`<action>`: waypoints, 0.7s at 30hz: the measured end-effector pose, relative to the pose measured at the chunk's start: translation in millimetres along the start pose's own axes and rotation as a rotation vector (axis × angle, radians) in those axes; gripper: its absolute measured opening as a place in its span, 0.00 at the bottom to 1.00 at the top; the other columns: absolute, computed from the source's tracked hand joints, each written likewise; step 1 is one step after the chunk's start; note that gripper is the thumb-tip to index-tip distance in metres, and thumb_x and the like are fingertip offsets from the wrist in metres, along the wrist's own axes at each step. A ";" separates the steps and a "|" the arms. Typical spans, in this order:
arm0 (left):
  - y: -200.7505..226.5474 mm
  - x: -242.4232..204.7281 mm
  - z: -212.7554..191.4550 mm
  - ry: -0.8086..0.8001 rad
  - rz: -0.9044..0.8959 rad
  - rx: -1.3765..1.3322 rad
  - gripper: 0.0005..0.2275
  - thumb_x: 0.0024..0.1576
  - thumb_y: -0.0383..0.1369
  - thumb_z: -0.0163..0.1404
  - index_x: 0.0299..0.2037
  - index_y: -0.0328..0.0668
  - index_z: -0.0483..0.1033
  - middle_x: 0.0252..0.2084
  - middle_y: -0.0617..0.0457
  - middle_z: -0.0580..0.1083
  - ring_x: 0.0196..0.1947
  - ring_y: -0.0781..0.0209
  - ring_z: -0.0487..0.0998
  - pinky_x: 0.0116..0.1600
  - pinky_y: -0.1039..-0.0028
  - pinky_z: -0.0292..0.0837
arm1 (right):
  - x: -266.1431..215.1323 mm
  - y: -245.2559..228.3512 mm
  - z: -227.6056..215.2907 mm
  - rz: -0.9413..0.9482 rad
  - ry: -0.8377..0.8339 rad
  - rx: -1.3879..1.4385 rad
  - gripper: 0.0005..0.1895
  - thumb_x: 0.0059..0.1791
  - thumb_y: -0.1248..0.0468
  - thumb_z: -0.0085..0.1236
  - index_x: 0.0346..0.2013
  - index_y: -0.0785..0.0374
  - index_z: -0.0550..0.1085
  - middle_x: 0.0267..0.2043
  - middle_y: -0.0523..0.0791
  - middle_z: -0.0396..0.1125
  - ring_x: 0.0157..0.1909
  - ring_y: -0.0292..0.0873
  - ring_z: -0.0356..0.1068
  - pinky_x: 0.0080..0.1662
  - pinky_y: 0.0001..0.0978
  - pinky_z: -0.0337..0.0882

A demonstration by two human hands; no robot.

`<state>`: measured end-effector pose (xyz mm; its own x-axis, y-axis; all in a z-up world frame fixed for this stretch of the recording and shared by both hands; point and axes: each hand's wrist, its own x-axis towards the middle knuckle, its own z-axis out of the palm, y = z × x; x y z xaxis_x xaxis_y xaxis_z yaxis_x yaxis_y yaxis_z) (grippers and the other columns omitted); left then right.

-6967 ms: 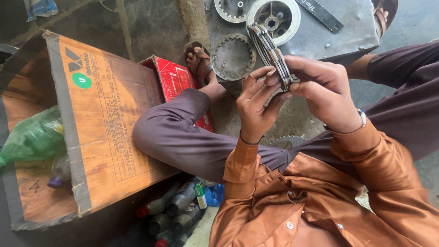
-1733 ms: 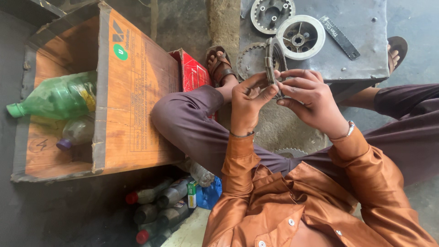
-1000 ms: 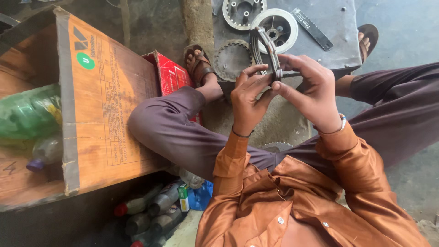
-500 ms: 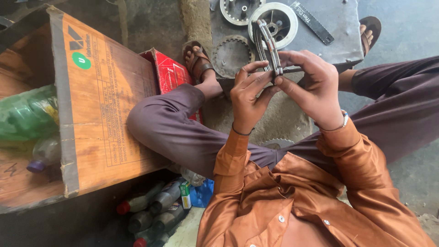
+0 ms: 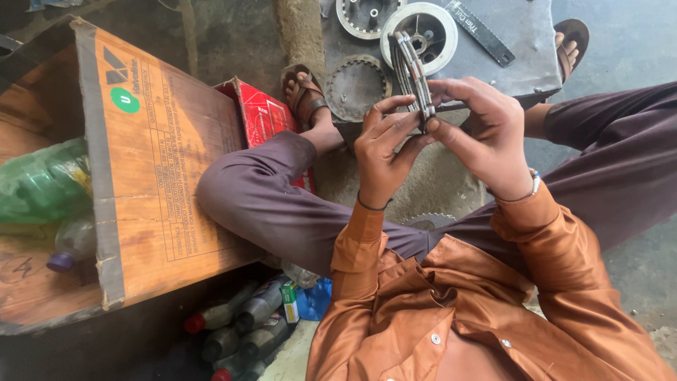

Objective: The person sits on the floor and holds a stack of circular metal plates, likely clutch plates, in their hands. They repeatedly separate and re-stack the plates, turning them over to inspect the surfaces and edges. The person manipulates the stack with both hands, occasionally spreading the plates apart to check individual units.

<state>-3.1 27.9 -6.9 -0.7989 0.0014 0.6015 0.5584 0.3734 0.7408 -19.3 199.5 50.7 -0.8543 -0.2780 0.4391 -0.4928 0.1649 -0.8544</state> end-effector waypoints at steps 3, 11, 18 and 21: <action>-0.7 -0.3 0.1 -0.005 0.002 -0.001 0.16 0.50 0.26 0.66 0.48 0.39 0.81 0.46 0.54 0.80 0.59 0.51 0.77 0.63 0.65 0.73 | -0.5 1.0 -0.4 -0.003 -0.002 -0.015 0.19 0.52 0.72 0.64 0.57 0.71 0.75 0.47 0.48 0.73 0.47 0.38 0.72 0.48 0.25 0.70; 1.8 0.3 -0.4 -0.009 -0.007 -0.009 0.15 0.50 0.26 0.66 0.47 0.39 0.81 0.46 0.54 0.80 0.59 0.52 0.77 0.63 0.65 0.73 | -1.4 0.9 -1.8 -0.013 0.000 0.014 0.15 0.54 0.73 0.58 0.55 0.72 0.74 0.47 0.49 0.73 0.48 0.39 0.73 0.52 0.26 0.70; 3.3 1.2 -0.3 -0.014 -0.006 -0.001 0.15 0.49 0.27 0.66 0.47 0.38 0.81 0.45 0.54 0.80 0.58 0.52 0.77 0.62 0.65 0.73 | -1.7 1.0 -2.2 0.015 -0.002 0.046 0.16 0.54 0.73 0.57 0.57 0.73 0.74 0.49 0.50 0.73 0.50 0.38 0.73 0.54 0.25 0.70; 3.6 2.3 -2.0 -0.028 -0.004 -0.009 0.15 0.49 0.26 0.66 0.47 0.38 0.81 0.46 0.54 0.80 0.58 0.52 0.77 0.62 0.65 0.73 | -3.2 1.6 -1.2 0.094 -0.016 0.221 0.17 0.56 0.71 0.58 0.60 0.74 0.72 0.54 0.48 0.72 0.56 0.37 0.71 0.59 0.27 0.71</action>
<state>-2.5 27.3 -2.3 -0.8073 0.0261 0.5896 0.5567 0.3653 0.7461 -17.6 201.9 48.2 -0.8912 -0.2868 0.3514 -0.3612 -0.0197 -0.9323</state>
